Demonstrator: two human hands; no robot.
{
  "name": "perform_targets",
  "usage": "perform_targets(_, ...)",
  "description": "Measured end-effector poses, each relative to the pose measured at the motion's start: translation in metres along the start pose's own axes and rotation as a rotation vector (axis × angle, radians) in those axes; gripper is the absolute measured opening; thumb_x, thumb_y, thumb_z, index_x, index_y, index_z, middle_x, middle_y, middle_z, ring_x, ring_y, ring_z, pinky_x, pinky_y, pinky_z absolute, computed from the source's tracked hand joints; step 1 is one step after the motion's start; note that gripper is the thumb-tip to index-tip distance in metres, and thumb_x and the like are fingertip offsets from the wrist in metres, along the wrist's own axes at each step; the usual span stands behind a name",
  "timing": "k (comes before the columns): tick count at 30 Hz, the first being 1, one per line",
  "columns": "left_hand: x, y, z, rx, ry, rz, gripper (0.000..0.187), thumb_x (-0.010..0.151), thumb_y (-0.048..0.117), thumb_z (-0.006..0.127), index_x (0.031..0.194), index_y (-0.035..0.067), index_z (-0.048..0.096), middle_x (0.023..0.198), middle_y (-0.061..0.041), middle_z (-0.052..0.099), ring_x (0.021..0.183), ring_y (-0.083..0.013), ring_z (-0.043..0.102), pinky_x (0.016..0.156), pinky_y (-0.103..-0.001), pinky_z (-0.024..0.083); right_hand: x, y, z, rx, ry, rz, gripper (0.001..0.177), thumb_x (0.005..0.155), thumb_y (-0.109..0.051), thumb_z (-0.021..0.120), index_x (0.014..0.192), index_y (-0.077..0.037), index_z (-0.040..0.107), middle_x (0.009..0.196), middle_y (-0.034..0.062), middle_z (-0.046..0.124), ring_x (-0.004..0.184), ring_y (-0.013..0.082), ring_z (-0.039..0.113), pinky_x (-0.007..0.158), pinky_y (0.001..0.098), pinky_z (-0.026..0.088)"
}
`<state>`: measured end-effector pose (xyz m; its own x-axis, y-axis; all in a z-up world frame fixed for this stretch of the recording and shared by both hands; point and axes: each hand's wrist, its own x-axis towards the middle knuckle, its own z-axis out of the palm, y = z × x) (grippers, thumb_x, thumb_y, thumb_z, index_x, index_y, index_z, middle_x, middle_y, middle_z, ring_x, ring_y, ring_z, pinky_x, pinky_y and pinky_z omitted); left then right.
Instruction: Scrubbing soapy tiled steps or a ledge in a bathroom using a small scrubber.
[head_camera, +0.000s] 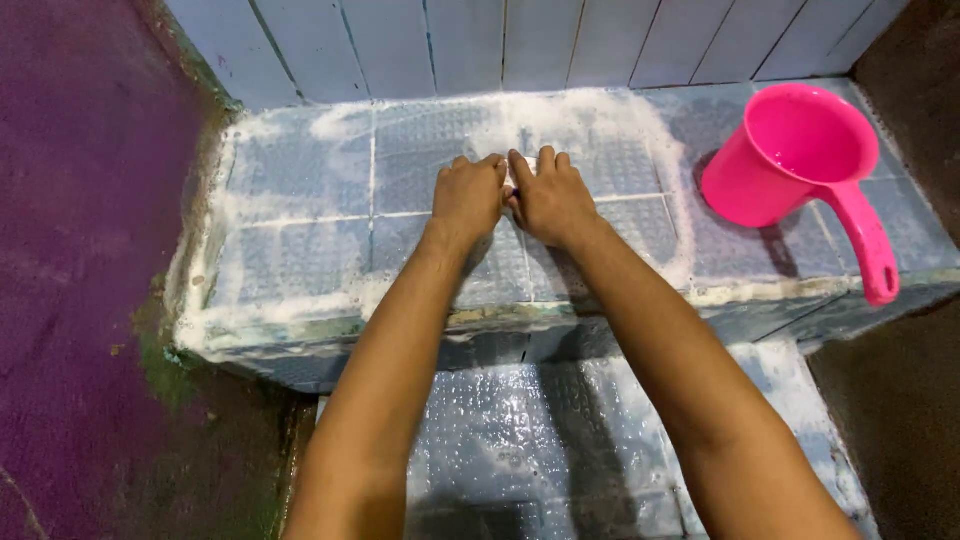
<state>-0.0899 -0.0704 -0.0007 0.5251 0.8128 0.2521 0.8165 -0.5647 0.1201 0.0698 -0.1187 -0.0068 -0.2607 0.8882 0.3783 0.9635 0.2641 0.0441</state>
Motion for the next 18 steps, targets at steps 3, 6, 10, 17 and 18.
perform_targets(3,-0.031,0.016,-0.014,0.066,0.093,0.041,0.033,0.088,0.028,0.075,0.115,0.009,0.075,0.107,-0.006,0.075,0.094,-0.0373,0.067,0.080,-0.049,0.053,-0.022,-0.004,-0.003,0.031,0.065,-0.079,0.066,0.097,-0.043,0.057,0.150,-0.008,0.042,0.100,0.0161,0.047,0.091,0.0425,0.059,0.074,0.0483,0.055)
perform_targets(6,-0.079,0.026,-0.022,0.151,0.259,0.168,0.030,0.083,0.031,0.076,0.103,0.009,0.077,0.093,-0.006,0.075,0.084,-0.0330,0.067,0.075,-0.045,0.051,-0.056,-0.026,-0.026,-0.016,0.032,-0.161,0.065,0.097,-0.044,0.052,0.150,-0.007,0.045,0.099,0.0166,0.049,0.089,0.0410,0.059,0.074,0.0468,0.054)
perform_targets(10,-0.150,0.043,-0.033,0.139,0.330,0.294,0.036,0.075,0.031,0.083,0.100,0.006,0.076,0.088,-0.010,0.074,0.075,-0.0338,0.067,0.071,-0.047,0.050,-0.110,-0.050,-0.060,0.001,-0.005,-0.253,0.060,0.100,-0.041,0.044,0.149,-0.007,0.045,0.099,0.0171,0.049,0.087,0.0395,0.059,0.073,0.0452,0.053)
perform_targets(17,-0.138,0.036,-0.039,0.128,0.254,0.260,0.035,0.084,0.030,0.076,0.109,0.006,0.075,0.096,-0.009,0.077,0.078,-0.0318,0.068,0.071,-0.046,0.049,-0.096,-0.046,-0.055,0.137,-0.098,-0.264,0.063,0.100,-0.043,0.047,0.150,-0.005,0.044,0.103,0.0205,0.053,0.090,0.0426,0.060,0.079,0.0473,0.052)
perform_targets(18,-0.124,0.031,-0.039,0.132,0.254,0.207,0.033,0.082,0.028,0.078,0.107,0.007,0.074,0.087,-0.008,0.076,0.073,-0.0326,0.069,0.067,-0.047,0.050,-0.083,-0.043,-0.046,0.158,-0.079,-0.240,0.063,0.103,-0.044,0.041,0.152,-0.005,0.043,0.103,0.0221,0.053,0.092,0.0442,0.061,0.080,0.0479,0.052)
